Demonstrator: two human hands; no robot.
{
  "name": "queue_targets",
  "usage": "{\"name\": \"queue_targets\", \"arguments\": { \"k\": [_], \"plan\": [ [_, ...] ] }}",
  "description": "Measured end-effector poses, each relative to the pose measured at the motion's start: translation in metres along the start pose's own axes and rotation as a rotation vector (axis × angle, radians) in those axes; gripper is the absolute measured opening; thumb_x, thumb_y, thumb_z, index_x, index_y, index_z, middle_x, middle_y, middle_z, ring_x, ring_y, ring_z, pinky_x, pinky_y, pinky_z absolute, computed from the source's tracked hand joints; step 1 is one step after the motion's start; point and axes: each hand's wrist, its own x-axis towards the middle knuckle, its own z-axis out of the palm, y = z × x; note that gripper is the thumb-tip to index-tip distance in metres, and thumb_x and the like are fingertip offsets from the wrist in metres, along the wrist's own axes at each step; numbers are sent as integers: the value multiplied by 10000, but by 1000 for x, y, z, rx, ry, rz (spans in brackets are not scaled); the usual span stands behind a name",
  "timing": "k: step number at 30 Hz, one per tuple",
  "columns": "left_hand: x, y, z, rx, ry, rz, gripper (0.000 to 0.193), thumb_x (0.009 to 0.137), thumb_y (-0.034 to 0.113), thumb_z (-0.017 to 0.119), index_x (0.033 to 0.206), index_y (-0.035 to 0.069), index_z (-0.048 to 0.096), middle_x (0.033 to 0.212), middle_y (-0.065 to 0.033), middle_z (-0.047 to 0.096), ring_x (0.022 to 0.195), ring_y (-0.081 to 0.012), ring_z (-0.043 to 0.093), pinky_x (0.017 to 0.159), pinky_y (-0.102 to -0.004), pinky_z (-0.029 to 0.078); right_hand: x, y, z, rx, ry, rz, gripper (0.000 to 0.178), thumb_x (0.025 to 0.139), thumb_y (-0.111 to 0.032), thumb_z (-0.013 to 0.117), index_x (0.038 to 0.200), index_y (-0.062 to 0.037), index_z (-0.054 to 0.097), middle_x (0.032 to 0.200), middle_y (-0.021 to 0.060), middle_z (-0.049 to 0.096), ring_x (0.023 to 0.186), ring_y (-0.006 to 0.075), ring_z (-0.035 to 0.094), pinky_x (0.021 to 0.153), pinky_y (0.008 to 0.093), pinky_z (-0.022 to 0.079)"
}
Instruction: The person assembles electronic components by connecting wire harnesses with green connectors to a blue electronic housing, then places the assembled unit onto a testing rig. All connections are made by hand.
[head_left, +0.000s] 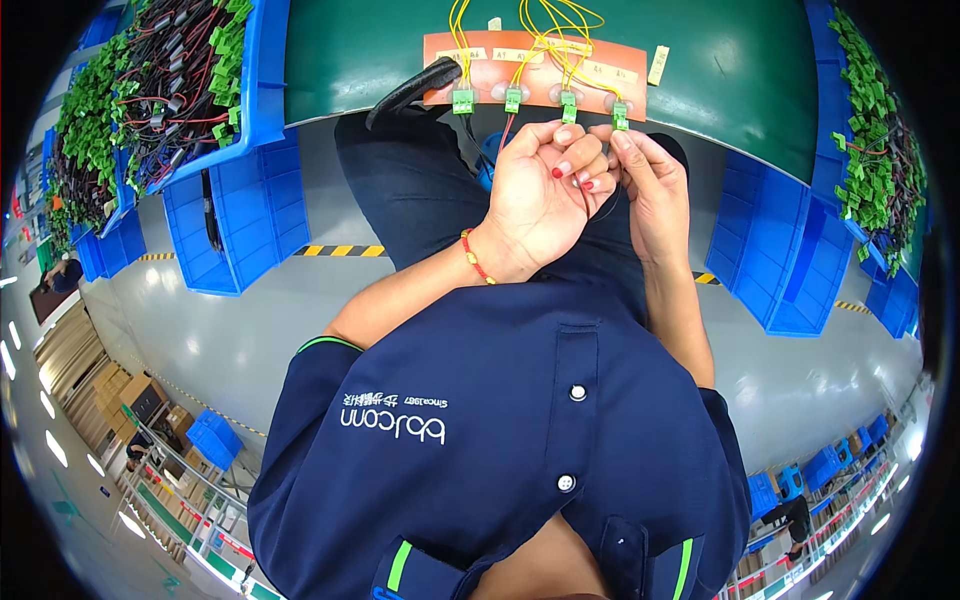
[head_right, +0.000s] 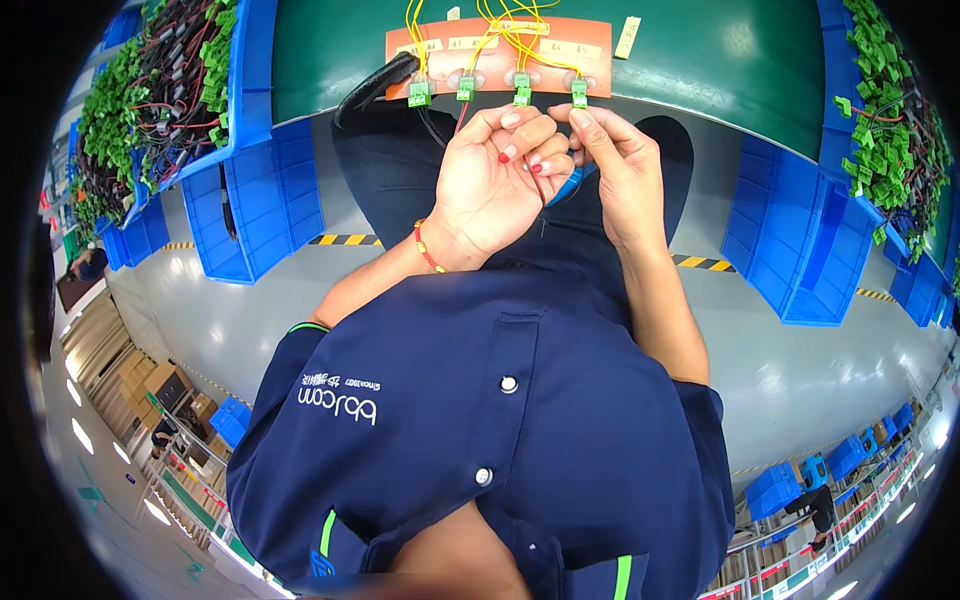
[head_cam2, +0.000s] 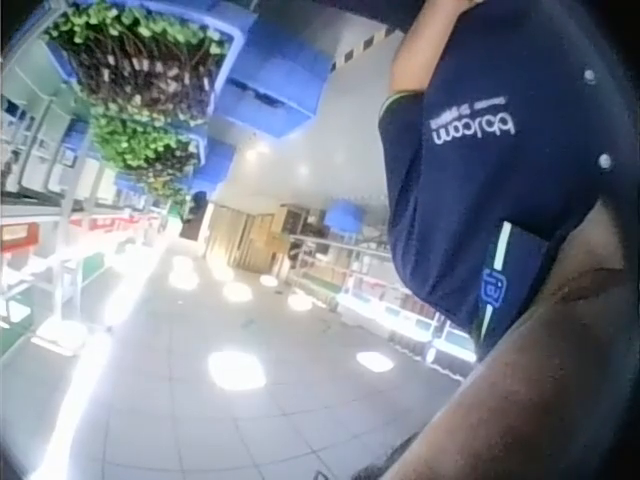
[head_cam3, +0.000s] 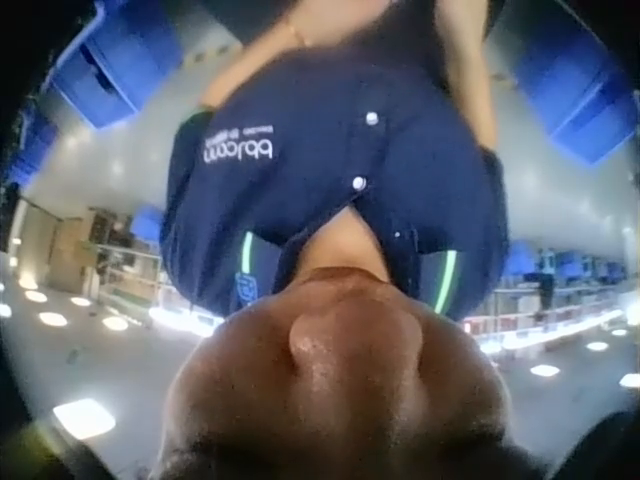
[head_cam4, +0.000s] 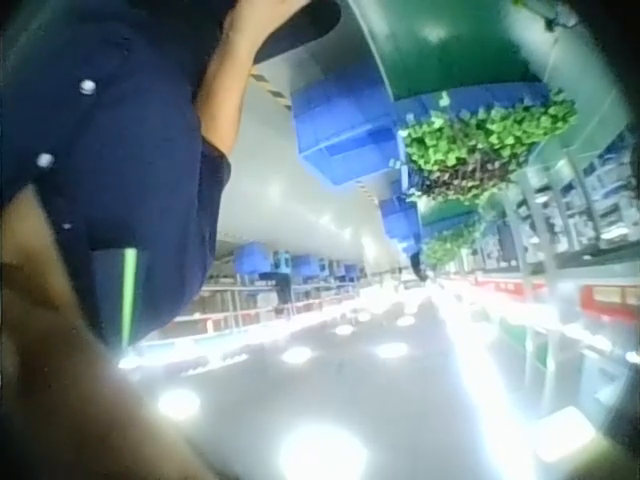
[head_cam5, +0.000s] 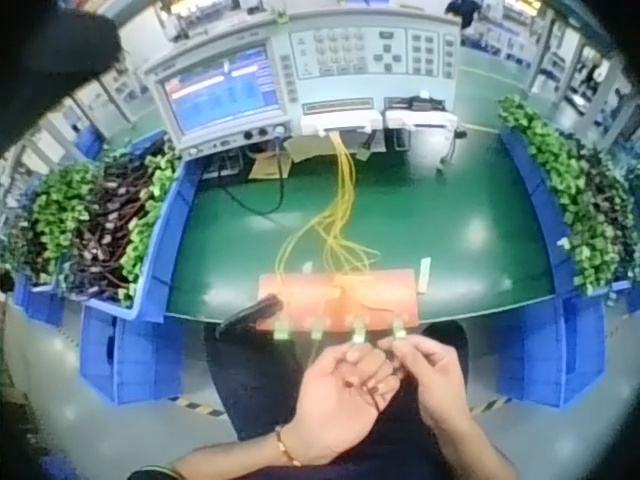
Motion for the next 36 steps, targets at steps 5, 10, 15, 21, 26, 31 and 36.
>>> {"name": "queue_targets", "arguments": {
  "k": [5,10,15,21,26,31,36],
  "plan": [
    [-1,0,-3,-14,6,13,262,987,199,377,752,109,448,636,10,322,628,-141,303,643,-290,325,0,2,3,42,9,-6,267,973,-222,617,1057,8,725,795,-13,617,733,53,501,674,215,414],
    [-3,0,-7,58,41,65,277,991,209,356,744,116,440,630,12,304,627,-144,285,640,-288,325,4,7,7,41,24,-28,262,975,-226,618,1067,-5,726,765,-20,569,711,61,476,667,205,399],
    [-1,1,-9,30,18,64,274,981,205,368,729,117,434,624,12,301,625,-145,288,637,-288,325,6,10,4,77,22,0,255,971,-232,628,1056,-14,729,773,-21,568,713,57,482,666,201,399],
    [2,0,-10,-15,-19,56,266,967,187,387,716,112,432,621,7,308,620,-143,300,633,-287,330,8,10,-1,74,-26,20,259,974,-244,626,1026,-8,717,778,-22,581,718,52,490,666,203,409],
    [4,-6,-5,-1,19,87,245,958,172,411,727,100,445,622,5,321,620,-144,316,635,-289,347,7,12,-2,102,-51,20,274,997,-240,589,1037,9,695,772,-22,589,706,46,527,676,207,436],
    [4,-10,-4,74,29,141,234,957,177,419,738,99,449,620,5,336,619,-140,328,640,-286,357,0,9,-1,108,-1,45,290,1010,-245,562,1052,15,685,772,-22,593,699,44,531,674,210,442],
    [3,-6,-13,31,-25,121,242,956,185,422,725,113,436,620,6,336,618,-138,325,644,-283,356,1,20,-15,62,1,42,298,1016,-246,544,1060,16,680,776,-18,593,694,47,514,685,211,442]
  ]
}}
